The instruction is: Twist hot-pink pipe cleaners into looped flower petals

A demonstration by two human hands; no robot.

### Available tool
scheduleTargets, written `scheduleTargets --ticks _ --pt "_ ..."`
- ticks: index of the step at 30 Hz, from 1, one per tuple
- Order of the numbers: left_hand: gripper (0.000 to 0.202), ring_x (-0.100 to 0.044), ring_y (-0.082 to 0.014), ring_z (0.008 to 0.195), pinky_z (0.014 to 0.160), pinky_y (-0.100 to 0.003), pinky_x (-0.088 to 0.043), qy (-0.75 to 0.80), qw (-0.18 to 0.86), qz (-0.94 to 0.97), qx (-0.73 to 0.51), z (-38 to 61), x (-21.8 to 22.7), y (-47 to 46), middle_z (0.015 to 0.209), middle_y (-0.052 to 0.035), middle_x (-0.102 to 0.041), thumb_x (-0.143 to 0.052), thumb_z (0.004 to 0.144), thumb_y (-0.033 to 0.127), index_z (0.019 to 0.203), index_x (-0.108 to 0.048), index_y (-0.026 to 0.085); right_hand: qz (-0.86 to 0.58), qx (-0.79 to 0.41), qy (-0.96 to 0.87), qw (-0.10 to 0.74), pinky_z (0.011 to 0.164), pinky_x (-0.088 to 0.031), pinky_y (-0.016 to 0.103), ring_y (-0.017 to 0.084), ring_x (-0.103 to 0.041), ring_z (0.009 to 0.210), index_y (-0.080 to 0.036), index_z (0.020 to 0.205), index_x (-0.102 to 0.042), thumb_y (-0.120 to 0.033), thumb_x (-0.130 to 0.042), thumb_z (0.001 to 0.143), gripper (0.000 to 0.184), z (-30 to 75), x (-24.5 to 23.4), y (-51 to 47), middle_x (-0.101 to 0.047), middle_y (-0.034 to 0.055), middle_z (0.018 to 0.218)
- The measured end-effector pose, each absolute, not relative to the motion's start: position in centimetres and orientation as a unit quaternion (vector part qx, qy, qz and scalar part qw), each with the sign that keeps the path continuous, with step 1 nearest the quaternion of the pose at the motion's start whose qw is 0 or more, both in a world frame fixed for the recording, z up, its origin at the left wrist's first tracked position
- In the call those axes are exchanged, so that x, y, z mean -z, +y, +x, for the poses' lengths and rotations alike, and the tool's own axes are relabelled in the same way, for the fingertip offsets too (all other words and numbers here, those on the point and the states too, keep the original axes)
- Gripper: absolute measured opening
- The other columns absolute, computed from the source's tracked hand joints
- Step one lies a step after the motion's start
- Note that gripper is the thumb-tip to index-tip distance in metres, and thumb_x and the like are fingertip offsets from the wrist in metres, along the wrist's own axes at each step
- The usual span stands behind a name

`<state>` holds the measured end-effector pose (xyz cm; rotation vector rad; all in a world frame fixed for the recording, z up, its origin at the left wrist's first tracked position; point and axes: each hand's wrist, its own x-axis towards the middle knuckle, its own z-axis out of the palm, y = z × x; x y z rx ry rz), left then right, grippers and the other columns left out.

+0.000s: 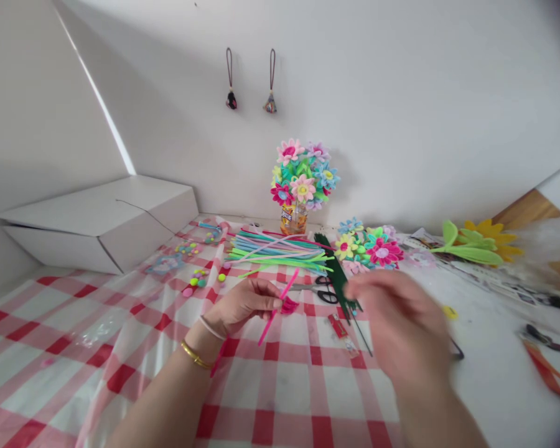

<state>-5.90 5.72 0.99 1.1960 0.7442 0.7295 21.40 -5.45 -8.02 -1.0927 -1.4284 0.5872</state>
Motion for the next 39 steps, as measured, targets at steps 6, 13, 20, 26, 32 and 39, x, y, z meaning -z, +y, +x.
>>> scheduleTargets --ticks 6,13,20,26,32,39 --pt "0.02 -0.046 -0.0065 0.043 0.043 -0.02 -0.032 0.364 0.684 0.552 -0.309 -4.0 -0.6 4.9 0.051 -0.0002 -0.057 -0.076 0.056 0.024 0.066 -0.065 0.01 -0.519 -0.328 -0.602 0.511 0.081 -0.045 0.036 0.022 -0.06 0.087 -0.02 0.09 -0.065 -0.041 -0.062 0.074 0.027 13.9 -2.7 2.8 -0.067 0.0055 0.091" --pt "0.016 -0.044 -0.0075 0.047 0.046 -0.021 -0.032 0.371 0.663 0.576 -0.301 -3.7 -0.5 4.6 0.055 0.0003 -0.056 -0.073 0.058 0.023 0.067 -0.065 0.012 -0.522 -0.403 -0.499 0.562 0.069 -0.045 0.03 0.018 -0.058 0.072 -0.019 0.08 -0.065 -0.039 -0.068 0.068 0.023 14.0 -2.0 1.7 -0.066 0.003 0.076" --pt "0.015 -0.046 -0.0082 0.05 0.049 -0.022 -0.032 0.368 0.676 0.58 -0.268 -3.8 -0.4 4.6 0.059 0.0003 -0.057 -0.071 0.058 0.022 0.069 -0.065 0.013 -0.445 -0.473 -0.434 0.624 0.066 -0.045 0.028 0.013 -0.055 0.065 -0.02 0.082 -0.064 -0.031 -0.069 0.068 0.019 14.1 -1.8 2.5 -0.059 -0.0011 0.068" --pt "0.013 -0.043 -0.0075 0.047 0.047 -0.022 -0.031 0.393 0.648 0.596 -0.265 -4.2 -0.9 4.6 0.054 0.0013 -0.054 -0.069 0.06 0.023 0.065 -0.063 0.012 -0.44 -0.499 -0.447 0.598 0.071 -0.044 0.031 0.015 -0.056 0.068 -0.019 0.077 -0.064 -0.036 -0.068 0.069 0.02 14.9 -1.0 3.2 -0.062 0.0017 0.072" --pt "0.015 -0.041 -0.0072 0.044 0.045 -0.021 -0.03 0.406 0.639 0.592 -0.278 -4.3 -1.0 4.7 0.051 0.0014 -0.053 -0.07 0.059 0.023 0.064 -0.063 0.012 -0.498 -0.444 -0.484 0.566 0.072 -0.042 0.029 0.016 -0.056 0.072 -0.019 0.072 -0.065 -0.046 -0.062 0.072 0.027 16.0 -1.4 3.4 -0.064 0.0019 0.074" --pt "0.014 -0.042 -0.0075 0.046 0.046 -0.022 -0.031 0.412 0.631 0.6 -0.267 -4.1 -0.9 4.6 0.053 0.0014 -0.054 -0.07 0.058 0.023 0.063 -0.062 0.012 -0.541 -0.367 -0.556 0.513 0.059 -0.038 0.026 0.015 -0.048 0.062 -0.018 0.069 -0.061 -0.048 -0.06 0.071 0.031 15.7 -1.2 3.2 -0.055 -0.0001 0.062"
